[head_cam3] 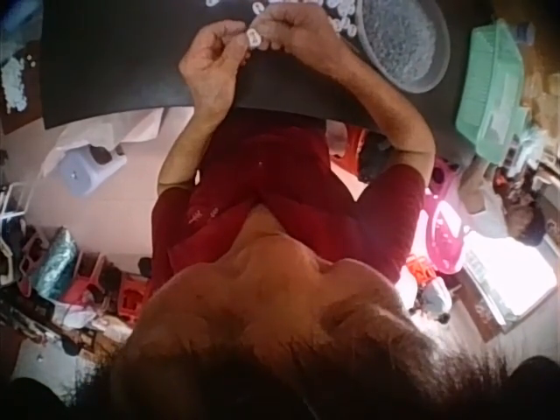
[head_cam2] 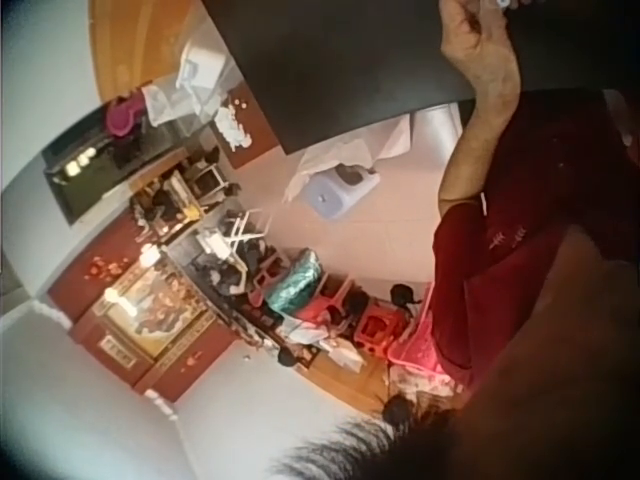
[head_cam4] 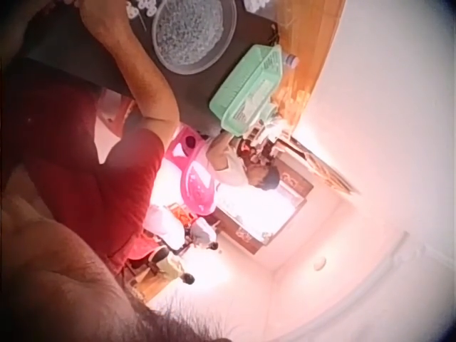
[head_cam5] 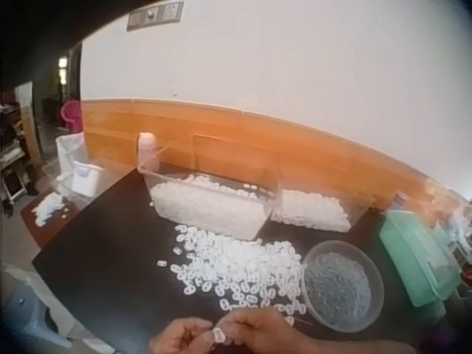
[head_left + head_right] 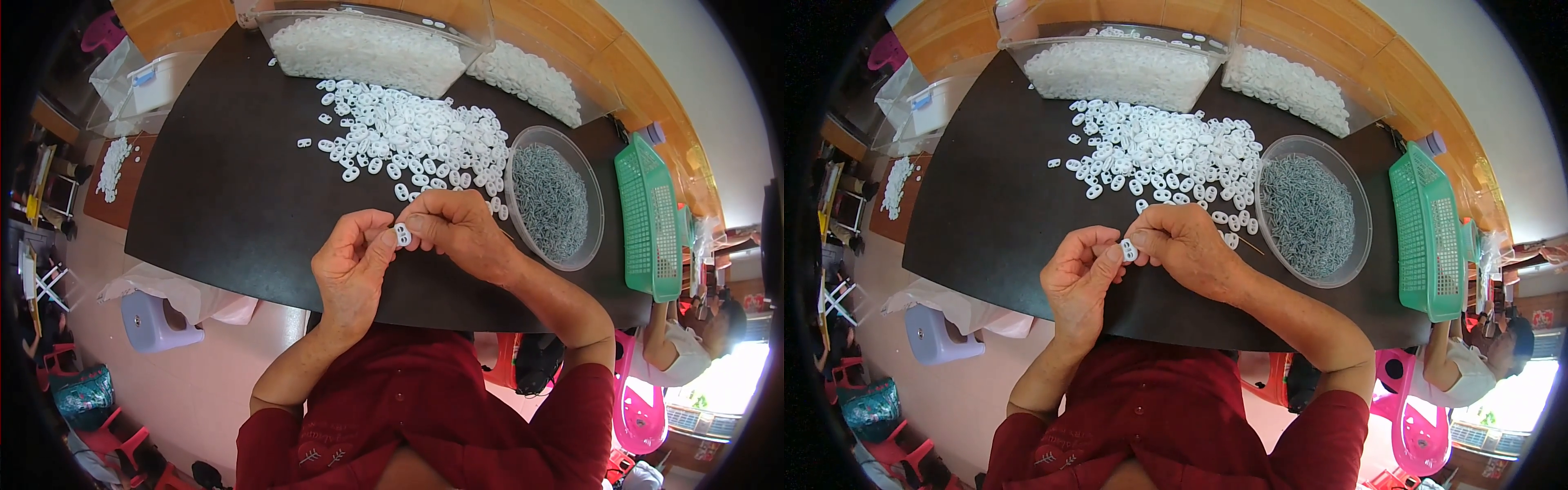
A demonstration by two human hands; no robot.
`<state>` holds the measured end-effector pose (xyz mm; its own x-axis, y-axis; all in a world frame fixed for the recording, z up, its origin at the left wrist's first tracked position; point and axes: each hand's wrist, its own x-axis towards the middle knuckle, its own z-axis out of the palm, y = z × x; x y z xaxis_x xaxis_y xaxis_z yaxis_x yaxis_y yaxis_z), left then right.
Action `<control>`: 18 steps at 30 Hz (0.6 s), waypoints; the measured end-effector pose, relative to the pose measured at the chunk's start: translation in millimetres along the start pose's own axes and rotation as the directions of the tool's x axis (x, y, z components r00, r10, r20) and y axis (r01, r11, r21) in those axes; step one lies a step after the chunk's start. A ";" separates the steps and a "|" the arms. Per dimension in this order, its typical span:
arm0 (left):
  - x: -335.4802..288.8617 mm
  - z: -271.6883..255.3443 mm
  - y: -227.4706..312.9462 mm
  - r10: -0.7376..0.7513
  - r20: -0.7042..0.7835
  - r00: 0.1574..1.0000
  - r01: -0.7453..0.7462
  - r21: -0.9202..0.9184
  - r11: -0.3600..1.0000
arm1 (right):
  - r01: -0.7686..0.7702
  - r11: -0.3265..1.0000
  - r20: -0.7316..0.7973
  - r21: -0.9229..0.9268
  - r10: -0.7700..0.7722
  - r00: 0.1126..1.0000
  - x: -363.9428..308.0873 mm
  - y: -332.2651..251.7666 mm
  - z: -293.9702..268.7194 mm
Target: Manually assembling small white plastic components by inserting tiny metal springs into them.
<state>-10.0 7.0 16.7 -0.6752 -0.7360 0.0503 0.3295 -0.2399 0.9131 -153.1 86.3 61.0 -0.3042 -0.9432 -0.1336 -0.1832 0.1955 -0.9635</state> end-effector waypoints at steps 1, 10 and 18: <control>-0.8 0.0 -0.4 0.022 -0.002 1.000 -0.022 0.026 0.999 | 0.001 1.000 0.001 -0.001 -0.001 1.000 -0.1 -0.9 0.3; -6.3 -2.3 -7.3 0.082 0.062 0.995 -0.094 0.226 0.970 | -0.075 0.997 -0.064 -0.013 0.074 0.995 -8.4 -4.1 -16.3; -15.9 -18.4 -17.0 0.025 0.195 0.980 -0.092 0.342 0.935 | -0.170 0.647 -0.619 -0.743 -0.568 0.543 39.4 -49.9 -189.3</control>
<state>7.3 11.2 -7.1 -0.7825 -0.6041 0.1507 0.1446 0.0591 0.9877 -333.0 90.2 147.8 -0.6396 -0.4571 0.6181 -0.7616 0.4861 -0.4286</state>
